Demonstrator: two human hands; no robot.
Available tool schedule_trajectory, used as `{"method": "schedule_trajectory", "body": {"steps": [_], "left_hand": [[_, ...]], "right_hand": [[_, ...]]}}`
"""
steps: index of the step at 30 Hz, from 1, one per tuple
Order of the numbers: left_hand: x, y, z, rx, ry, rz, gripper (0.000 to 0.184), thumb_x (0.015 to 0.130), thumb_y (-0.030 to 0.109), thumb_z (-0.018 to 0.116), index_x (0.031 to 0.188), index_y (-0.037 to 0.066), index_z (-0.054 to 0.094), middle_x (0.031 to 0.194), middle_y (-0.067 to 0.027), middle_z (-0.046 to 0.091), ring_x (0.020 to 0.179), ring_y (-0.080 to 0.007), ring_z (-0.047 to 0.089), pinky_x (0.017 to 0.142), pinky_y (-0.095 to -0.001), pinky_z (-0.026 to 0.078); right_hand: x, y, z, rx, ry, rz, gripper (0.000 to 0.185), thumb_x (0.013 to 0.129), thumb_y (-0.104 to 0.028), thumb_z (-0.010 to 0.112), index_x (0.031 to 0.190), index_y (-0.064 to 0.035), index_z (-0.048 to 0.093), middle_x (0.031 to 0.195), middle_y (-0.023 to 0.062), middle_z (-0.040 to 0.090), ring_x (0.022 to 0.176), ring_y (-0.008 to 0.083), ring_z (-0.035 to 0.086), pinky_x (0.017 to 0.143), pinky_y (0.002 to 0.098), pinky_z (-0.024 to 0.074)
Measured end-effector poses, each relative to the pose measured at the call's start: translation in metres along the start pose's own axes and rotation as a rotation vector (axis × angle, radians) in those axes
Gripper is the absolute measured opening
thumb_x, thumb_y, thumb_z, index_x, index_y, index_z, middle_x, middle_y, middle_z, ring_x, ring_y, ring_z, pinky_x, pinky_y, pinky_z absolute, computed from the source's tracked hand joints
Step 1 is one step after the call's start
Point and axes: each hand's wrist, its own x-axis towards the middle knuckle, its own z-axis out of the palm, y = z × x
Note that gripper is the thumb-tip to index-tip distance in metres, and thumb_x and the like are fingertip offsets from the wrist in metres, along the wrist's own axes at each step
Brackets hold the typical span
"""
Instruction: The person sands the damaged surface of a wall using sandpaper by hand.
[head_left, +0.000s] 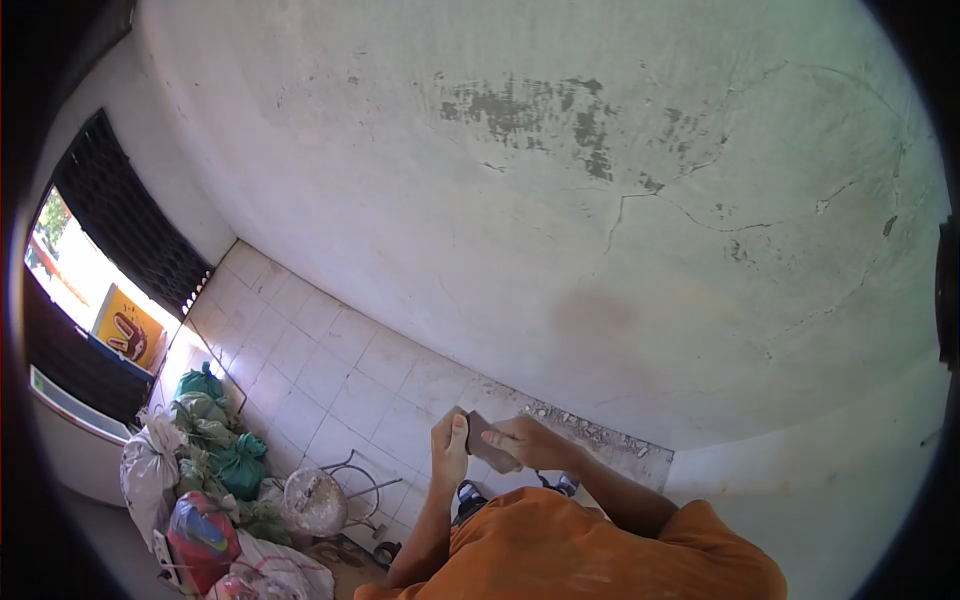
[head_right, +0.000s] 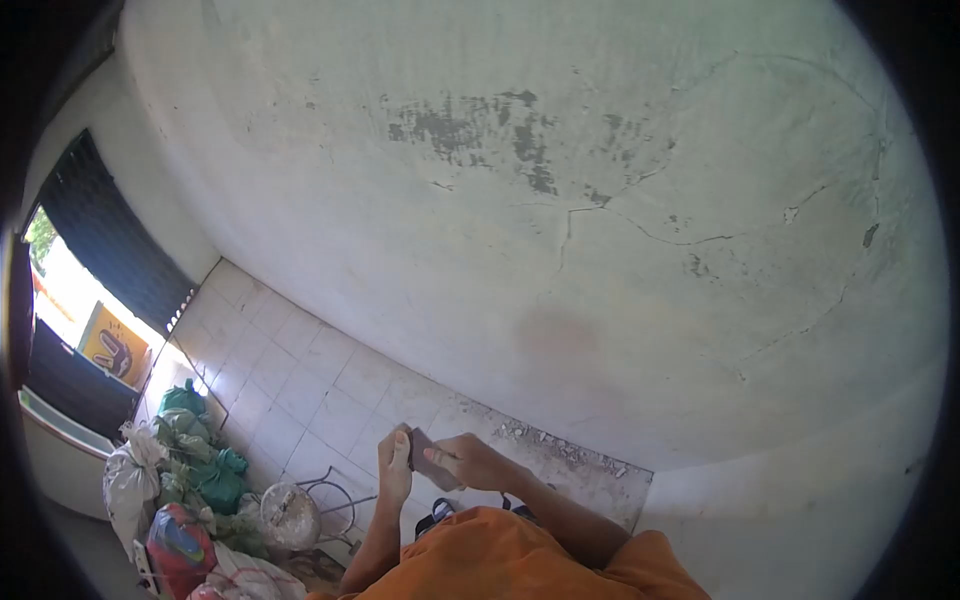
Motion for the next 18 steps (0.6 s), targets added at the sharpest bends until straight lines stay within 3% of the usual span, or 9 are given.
{"method": "schedule_trajectory", "body": {"steps": [2,3,5,6,9,10,13,14,18], "left_hand": [[0.002,-0.005,0.002,0.079,-0.109,-0.037,0.036,0.098,0.033,0.048,0.073,0.007,0.05,0.065,0.0026,0.047,0.059,-0.0069,0.043,0.051,-0.0268,0.035],[0.01,-0.001,-0.061,-0.048,-0.027,-0.043,0.038,0.098,0.032,0.048,0.071,0.006,0.05,0.065,0.0026,0.048,0.058,-0.0063,0.043,0.051,-0.0253,0.034],[0.018,-0.011,-0.068,-0.362,0.128,-0.051,0.041,0.098,0.03,0.049,0.066,0.005,0.05,0.064,0.0025,0.05,0.055,-0.005,0.043,0.051,-0.0224,0.034],[0.024,-0.008,-0.067,-0.494,0.207,-0.049,0.04,0.099,0.028,0.048,0.066,0.005,0.051,0.062,0.0024,0.049,0.057,-0.0048,0.044,0.052,-0.0232,0.035],[0.039,-0.005,-0.073,-0.436,0.359,-0.014,0.041,0.099,0.026,0.047,0.065,0.004,0.05,0.061,0.0024,0.048,0.058,-0.005,0.044,0.052,-0.024,0.036],[0.041,0.003,-0.071,-0.262,0.369,0.044,0.043,0.099,0.026,0.046,0.063,0.003,0.046,0.06,0.0034,0.044,0.059,-0.0049,0.041,0.052,-0.0244,0.033],[0.054,0.005,-0.068,-0.112,0.337,0.137,0.044,0.099,0.026,0.046,0.062,0.003,0.043,0.059,0.0048,0.04,0.059,-0.005,0.035,0.05,-0.0258,0.029],[0.061,0.003,-0.067,-0.076,0.319,0.14,0.044,0.099,0.025,0.047,0.062,0.002,0.041,0.058,0.0042,0.036,0.059,-0.006,0.031,0.049,-0.0273,0.026],[0.102,-0.006,-0.067,0.231,0.242,0.149,0.043,0.097,0.021,0.051,0.063,-0.001,0.038,0.054,-0.0028,0.032,0.056,-0.0095,0.028,0.048,-0.031,0.026]], "right_hand": [[-0.004,-0.001,-0.004,0.032,-0.097,0.015,0.04,0.097,-0.036,0.05,0.081,-0.0006,0.058,0.082,0.0063,0.056,0.058,0.0096,0.048,0.05,0.0288,0.0396],[0.04,-0.017,0.044,0.053,-0.048,-0.087,0.038,0.097,-0.037,0.05,0.083,-0.0017,0.058,0.083,0.0053,0.055,0.062,0.0088,0.048,0.052,0.0272,0.0391],[0.058,-0.007,0.063,0.043,0.072,-0.258,0.036,0.096,-0.038,0.051,0.087,-0.0038,0.058,0.085,0.0034,0.052,0.071,0.0074,0.049,0.055,0.024,0.0383],[0.068,0.007,0.069,0.111,0.106,-0.271,0.039,0.094,-0.041,0.055,0.104,-0.0035,0.056,0.089,0.0023,0.05,0.086,0.0093,0.051,0.069,0.0246,0.042],[0.089,-0.003,0.103,0.835,0.274,-0.389,0.048,0.092,-0.044,0.056,0.119,-0.0043,0.049,0.095,0.0021,0.049,0.099,0.0106,0.048,0.086,0.0261,0.0391],[0.093,0.001,0.106,0.941,0.259,-0.395,0.055,0.092,-0.042,0.055,0.13,-0.0049,0.043,0.115,0.0057,0.05,0.115,0.0135,0.045,0.099,0.0289,0.0344],[0.106,0.001,0.107,1.195,0.15,-0.375,0.054,0.095,-0.037,0.052,0.135,-0.0028,0.041,0.13,0.008,0.049,0.125,0.0169,0.043,0.105,0.0321,0.0334],[0.108,-0.002,0.103,1.219,0.089,-0.412,0.058,0.096,-0.033,0.051,0.141,-0.0005,0.033,0.142,0.0103,0.04,0.132,0.0178,0.037,0.111,0.0338,0.0275],[0.123,-0.023,0.094,1.08,0.268,-0.361,0.056,0.098,-0.024,0.05,0.142,0.0037,0.03,0.143,0.0108,0.039,0.132,0.0172,0.035,0.111,0.0309,0.0288]]}}
